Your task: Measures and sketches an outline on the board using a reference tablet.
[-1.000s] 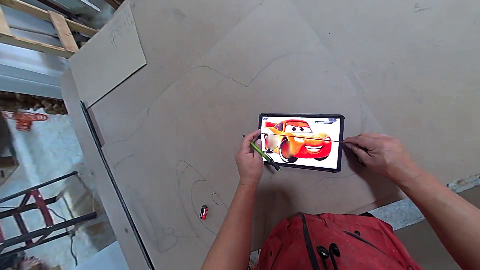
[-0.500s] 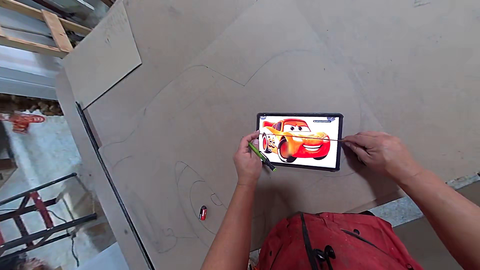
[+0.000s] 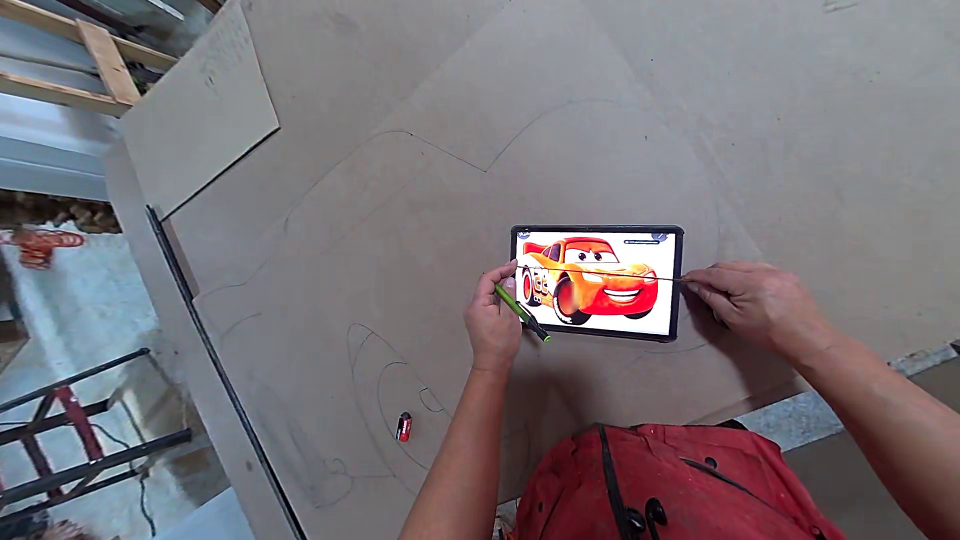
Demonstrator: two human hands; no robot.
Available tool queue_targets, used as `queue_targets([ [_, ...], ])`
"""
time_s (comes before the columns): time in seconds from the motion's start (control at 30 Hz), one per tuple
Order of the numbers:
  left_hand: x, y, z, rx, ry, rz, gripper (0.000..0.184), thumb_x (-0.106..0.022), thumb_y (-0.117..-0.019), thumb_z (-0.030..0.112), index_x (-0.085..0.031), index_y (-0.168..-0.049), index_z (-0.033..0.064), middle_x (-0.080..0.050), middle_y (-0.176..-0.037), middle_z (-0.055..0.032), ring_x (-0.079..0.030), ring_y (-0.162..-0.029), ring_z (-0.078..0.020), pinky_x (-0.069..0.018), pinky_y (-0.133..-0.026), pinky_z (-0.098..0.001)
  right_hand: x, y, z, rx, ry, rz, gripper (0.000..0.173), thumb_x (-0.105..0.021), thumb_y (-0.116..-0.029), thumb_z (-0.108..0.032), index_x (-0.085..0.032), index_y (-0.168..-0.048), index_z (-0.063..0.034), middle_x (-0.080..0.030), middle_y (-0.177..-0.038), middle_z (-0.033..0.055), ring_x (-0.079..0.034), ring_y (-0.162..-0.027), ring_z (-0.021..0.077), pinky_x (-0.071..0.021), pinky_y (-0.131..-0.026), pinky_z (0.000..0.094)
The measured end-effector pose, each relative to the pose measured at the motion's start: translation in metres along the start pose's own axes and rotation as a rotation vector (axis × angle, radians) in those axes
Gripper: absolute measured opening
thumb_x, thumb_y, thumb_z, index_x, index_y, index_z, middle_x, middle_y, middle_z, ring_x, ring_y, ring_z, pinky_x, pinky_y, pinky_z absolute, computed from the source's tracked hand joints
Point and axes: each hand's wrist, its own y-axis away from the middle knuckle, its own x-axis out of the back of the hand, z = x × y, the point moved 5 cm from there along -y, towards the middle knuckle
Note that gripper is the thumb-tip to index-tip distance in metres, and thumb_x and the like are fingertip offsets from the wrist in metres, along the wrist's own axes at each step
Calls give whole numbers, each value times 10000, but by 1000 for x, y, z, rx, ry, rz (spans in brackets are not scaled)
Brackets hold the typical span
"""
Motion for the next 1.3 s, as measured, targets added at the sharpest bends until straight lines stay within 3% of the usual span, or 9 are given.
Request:
queue_targets([
  [0.5,-6,-8,2,-13,-4,-14,233,-551,-1068,149,-683,-1251,90,-734,-1247,-13,-715,-1075,-108,-600,-927,-314,4,-10,4,-26,-48,5,287,-519,-1053,-297,-783,-1119,-208,-762,-1036,17,-728,-960,194,-583,-822,485],
  [1.3,-6,-9,4,-5,-9,-7,236,-571,-1052,125,-688,-1256,100,-747,-1182,-12,-724,-969,-95,-610,-857,-293,4,-10,5,-14,-41,14,286,-519,-1056,-309,-784,-1114,-218,-759,-1019,-3,-722,-950,177,-585,-809,469],
])
